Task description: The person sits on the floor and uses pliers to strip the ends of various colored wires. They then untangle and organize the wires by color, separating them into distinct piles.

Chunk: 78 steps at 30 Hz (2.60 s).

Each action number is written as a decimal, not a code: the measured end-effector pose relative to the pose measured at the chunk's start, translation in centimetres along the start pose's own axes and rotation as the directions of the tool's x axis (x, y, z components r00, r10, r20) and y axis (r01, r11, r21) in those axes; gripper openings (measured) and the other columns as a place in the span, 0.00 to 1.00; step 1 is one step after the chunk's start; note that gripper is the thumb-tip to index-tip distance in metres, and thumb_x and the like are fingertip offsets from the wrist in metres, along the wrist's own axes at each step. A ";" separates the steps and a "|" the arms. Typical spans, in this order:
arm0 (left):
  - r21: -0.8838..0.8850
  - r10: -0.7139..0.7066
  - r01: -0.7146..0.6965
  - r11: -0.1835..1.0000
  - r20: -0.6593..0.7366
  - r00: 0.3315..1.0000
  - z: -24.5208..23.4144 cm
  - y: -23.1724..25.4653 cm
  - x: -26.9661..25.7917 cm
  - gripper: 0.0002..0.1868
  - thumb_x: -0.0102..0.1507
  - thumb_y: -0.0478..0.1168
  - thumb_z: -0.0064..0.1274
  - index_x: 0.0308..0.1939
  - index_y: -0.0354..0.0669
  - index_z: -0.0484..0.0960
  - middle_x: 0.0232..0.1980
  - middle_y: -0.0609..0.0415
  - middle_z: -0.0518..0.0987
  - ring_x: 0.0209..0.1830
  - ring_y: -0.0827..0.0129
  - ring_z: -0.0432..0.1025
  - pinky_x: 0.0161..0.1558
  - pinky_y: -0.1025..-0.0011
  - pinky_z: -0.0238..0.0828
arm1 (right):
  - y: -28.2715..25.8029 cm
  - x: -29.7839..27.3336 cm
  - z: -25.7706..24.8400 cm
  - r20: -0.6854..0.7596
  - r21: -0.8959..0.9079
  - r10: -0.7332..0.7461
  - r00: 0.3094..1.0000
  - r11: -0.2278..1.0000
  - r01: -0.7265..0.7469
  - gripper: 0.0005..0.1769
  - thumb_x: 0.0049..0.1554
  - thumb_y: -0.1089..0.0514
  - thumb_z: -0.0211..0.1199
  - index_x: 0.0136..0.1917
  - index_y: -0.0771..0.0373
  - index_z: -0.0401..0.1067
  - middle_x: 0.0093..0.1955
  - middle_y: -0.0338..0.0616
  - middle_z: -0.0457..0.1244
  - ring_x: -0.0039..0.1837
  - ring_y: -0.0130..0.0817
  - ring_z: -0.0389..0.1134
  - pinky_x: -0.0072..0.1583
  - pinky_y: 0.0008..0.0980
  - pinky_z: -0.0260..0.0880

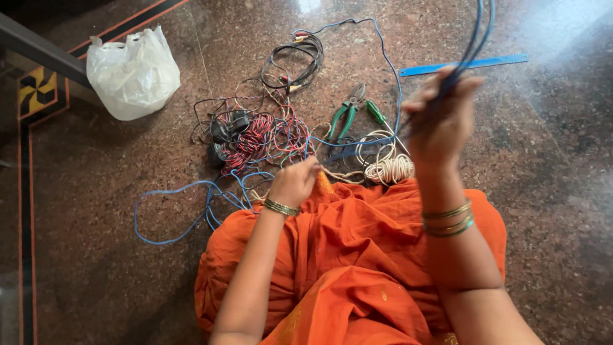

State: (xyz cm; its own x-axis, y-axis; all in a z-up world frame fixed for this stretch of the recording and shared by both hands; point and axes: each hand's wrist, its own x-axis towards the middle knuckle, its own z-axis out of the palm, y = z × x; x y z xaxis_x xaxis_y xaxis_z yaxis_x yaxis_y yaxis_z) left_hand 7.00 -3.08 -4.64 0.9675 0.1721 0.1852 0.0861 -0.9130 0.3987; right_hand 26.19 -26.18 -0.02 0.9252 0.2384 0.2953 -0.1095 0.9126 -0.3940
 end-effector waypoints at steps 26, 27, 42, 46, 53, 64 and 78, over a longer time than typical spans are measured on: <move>-0.467 0.154 0.001 0.884 0.293 0.943 0.5 13.1 -8.7 0.14 0.74 0.46 0.42 0.39 0.40 0.70 0.26 0.40 0.75 0.30 0.43 0.73 0.29 0.49 0.65 | -1.7 6.9 -10.7 -0.142 -0.695 -0.723 0.676 0.559 0.452 0.16 0.74 0.49 0.43 0.48 0.59 0.62 0.32 0.30 0.52 0.27 0.19 0.46 0.29 0.24 0.49; -0.477 0.142 0.009 0.879 0.280 0.949 0.9 13.1 -8.7 0.13 0.73 0.46 0.42 0.39 0.41 0.70 0.27 0.40 0.76 0.31 0.43 0.74 0.29 0.50 0.66 | -2.0 6.7 -10.2 -0.177 -0.681 -0.676 0.715 0.609 0.407 0.16 0.74 0.48 0.43 0.47 0.57 0.61 0.31 0.30 0.51 0.27 0.19 0.45 0.27 0.23 0.47; 0.034 -0.163 0.160 0.987 0.113 0.980 3.8 5.8 -3.0 0.10 0.69 0.47 0.46 0.53 0.53 0.73 0.31 0.38 0.81 0.32 0.39 0.76 0.32 0.42 0.69 | -12.7 -0.3 -1.0 -0.006 -0.101 -0.317 0.948 0.944 0.315 0.19 0.76 0.51 0.39 0.49 0.59 0.66 0.26 0.29 0.42 0.23 0.13 0.38 0.26 0.21 0.40; -0.067 -0.119 0.128 0.990 0.125 0.985 5.7 6.6 -2.6 0.09 0.69 0.46 0.46 0.52 0.53 0.74 0.33 0.39 0.82 0.34 0.39 0.76 0.33 0.43 0.70 | -12.3 0.6 -3.0 -0.078 -0.200 -0.412 0.908 0.899 0.390 0.18 0.77 0.48 0.41 0.52 0.60 0.65 0.29 0.32 0.43 0.26 0.17 0.40 0.30 0.24 0.43; -0.300 -0.295 0.232 0.925 -0.184 0.937 2.2 5.6 3.1 0.13 0.73 0.48 0.41 0.41 0.48 0.76 0.27 0.48 0.81 0.28 0.51 0.80 0.29 0.54 0.72 | -3.4 5.5 -5.0 -0.389 -0.468 0.135 0.911 0.823 -0.322 0.34 0.67 0.32 0.41 0.74 0.56 0.61 0.59 0.33 0.66 0.64 0.27 0.66 0.65 0.34 0.67; -0.349 -0.066 0.019 0.937 -0.123 0.990 0.3 4.7 4.1 0.23 0.74 0.50 0.37 0.54 0.37 0.81 0.45 0.47 0.83 0.44 0.58 0.79 0.49 0.61 0.74 | 5.8 -1.0 -0.8 0.261 -0.526 0.455 0.851 0.806 -0.270 0.18 0.72 0.47 0.43 0.51 0.59 0.67 0.48 0.42 0.65 0.53 0.33 0.69 0.58 0.34 0.72; -0.236 0.188 -0.299 0.925 -0.399 0.898 -0.8 6.0 -0.8 0.49 0.67 0.74 0.42 0.74 0.36 0.62 0.74 0.42 0.69 0.77 0.51 0.62 0.77 0.56 0.56 | -3.5 -1.8 2.3 0.190 0.098 0.232 0.954 0.962 -0.254 0.24 0.75 0.37 0.39 0.43 0.52 0.54 0.28 0.28 0.39 0.27 0.18 0.36 0.28 0.22 0.36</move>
State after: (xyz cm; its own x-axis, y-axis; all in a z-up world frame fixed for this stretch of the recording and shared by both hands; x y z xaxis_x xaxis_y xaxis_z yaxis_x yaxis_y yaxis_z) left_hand 6.56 -8.41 -1.63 0.7898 0.1302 0.5993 -0.2655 -0.8082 0.5256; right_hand 24.10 -29.08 2.82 0.7878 0.5026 0.3559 -0.3760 0.8503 -0.3683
